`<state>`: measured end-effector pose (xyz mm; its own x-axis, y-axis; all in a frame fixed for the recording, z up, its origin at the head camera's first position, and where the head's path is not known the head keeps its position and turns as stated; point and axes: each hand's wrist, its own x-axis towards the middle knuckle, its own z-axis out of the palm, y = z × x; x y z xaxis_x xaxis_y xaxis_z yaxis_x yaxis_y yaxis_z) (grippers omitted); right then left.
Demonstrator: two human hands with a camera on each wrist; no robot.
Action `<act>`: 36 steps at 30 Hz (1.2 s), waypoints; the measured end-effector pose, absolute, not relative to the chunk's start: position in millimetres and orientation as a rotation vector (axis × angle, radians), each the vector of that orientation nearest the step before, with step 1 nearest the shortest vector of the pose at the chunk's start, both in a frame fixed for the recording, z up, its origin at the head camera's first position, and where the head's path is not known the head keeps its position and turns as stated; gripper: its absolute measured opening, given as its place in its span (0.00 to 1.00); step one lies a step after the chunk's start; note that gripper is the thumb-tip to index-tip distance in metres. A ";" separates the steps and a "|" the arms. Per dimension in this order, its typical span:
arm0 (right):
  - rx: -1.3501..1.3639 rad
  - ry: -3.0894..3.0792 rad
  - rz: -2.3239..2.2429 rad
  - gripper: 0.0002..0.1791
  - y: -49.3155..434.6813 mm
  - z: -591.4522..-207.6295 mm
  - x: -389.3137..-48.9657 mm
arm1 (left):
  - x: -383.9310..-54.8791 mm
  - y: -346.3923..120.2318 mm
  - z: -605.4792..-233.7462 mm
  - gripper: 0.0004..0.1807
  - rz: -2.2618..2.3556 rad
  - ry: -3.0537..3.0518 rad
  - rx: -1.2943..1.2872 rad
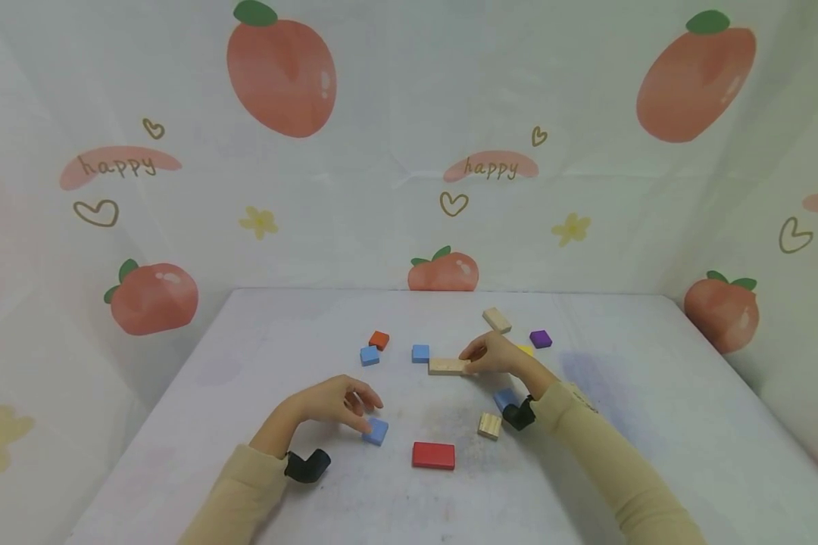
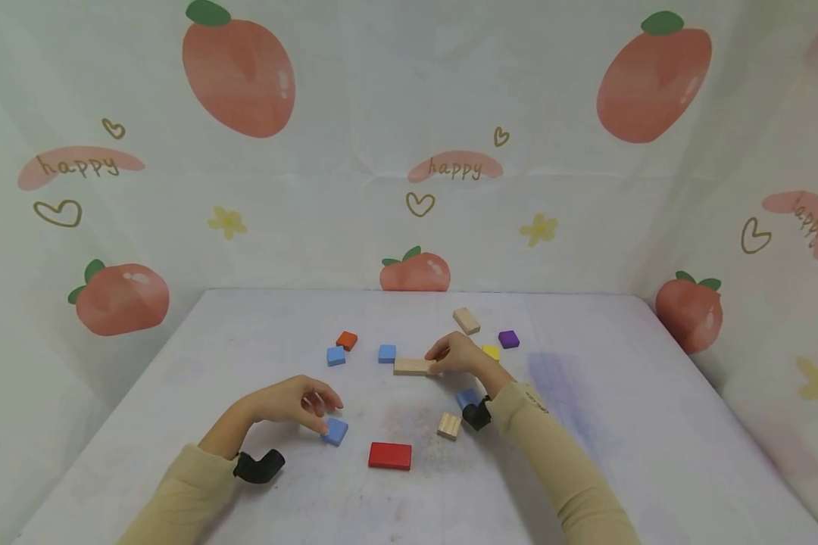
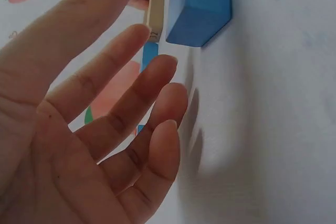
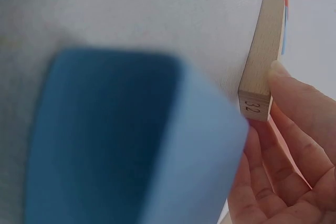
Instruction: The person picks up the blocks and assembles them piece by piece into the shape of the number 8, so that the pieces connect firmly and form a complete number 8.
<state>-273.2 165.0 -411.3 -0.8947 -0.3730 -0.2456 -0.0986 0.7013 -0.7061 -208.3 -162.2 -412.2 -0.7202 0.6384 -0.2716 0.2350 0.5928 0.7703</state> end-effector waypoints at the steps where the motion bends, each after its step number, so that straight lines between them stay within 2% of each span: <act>1: -0.372 2.542 -1.019 0.14 165.0 -411.7 -273.3 | -206.9 -163.1 -413.5 0.20 1.007 2.275 0.695; 17: -0.333 2.538 -1.013 0.14 164.2 -411.0 -271.7 | -195.5 -163.5 -416.1 0.18 1.027 2.298 0.733; 36: -0.344 2.543 -1.007 0.14 164.6 -410.3 -272.3 | -198.0 -165.5 -422.4 0.17 1.077 2.353 0.763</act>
